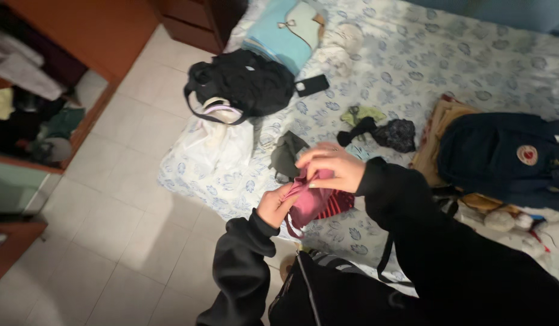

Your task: The person picks up several garments from a bed and a dresser drawer, folds them by hand, and places them back into the drawer.

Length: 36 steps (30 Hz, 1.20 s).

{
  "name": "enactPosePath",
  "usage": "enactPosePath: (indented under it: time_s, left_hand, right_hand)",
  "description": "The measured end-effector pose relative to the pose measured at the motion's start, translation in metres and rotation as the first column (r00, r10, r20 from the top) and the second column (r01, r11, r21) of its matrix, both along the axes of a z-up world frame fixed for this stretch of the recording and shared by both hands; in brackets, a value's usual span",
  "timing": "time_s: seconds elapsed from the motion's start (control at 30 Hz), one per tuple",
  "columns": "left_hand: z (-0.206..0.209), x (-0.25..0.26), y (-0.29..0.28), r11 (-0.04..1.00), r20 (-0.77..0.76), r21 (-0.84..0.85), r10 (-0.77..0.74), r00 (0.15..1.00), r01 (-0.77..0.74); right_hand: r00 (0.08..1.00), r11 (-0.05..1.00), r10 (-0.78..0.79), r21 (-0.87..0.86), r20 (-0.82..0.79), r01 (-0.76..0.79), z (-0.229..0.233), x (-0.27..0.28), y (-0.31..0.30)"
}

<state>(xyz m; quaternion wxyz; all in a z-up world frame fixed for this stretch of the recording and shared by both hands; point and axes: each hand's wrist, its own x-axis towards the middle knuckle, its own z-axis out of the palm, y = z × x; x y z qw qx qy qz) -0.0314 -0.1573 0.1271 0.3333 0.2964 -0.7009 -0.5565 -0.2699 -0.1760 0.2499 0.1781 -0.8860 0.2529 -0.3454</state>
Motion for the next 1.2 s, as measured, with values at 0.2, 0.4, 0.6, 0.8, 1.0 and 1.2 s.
enactPosePath:
  time_s: [0.2,0.4,0.6,0.8,1.0,1.2]
  left_hand:
    - [0.000,0.040,0.034,0.942,0.283,-0.237,0.300,0.911,-0.236]
    - [0.007,0.073,0.069,0.921,0.077,-0.238,0.334,0.939,-0.308]
    - [0.043,0.053,0.095,0.876,-0.146,-0.421,0.188,0.971,-0.233]
    - [0.026,0.066,0.108,0.988,-0.003,-0.079,0.132,0.991,-0.132]
    - [0.023,0.082,0.124,0.968,0.210,-0.074,0.251,0.945,-0.241]
    - [0.034,0.096,0.131,0.930,-0.139,-0.231,0.260,0.955,-0.287]
  right_hand:
    - [0.978,0.822,-0.192,0.531,-0.084,0.207,0.004,-0.002,0.029]
    - [0.993,0.760,-0.108,0.641,-0.039,0.108,0.012,-0.007,0.048]
    - [0.999,0.819,0.053,0.572,-0.013,-0.036,0.017,0.032,0.065]
    - [0.999,0.769,0.046,0.637,0.027,-0.053,0.010,0.024,0.074]
    - [0.967,0.584,-0.253,0.803,0.041,0.119,-0.012,-0.013,0.083]
    - [0.988,0.621,-0.153,0.779,0.017,0.083,-0.018,-0.021,0.090]
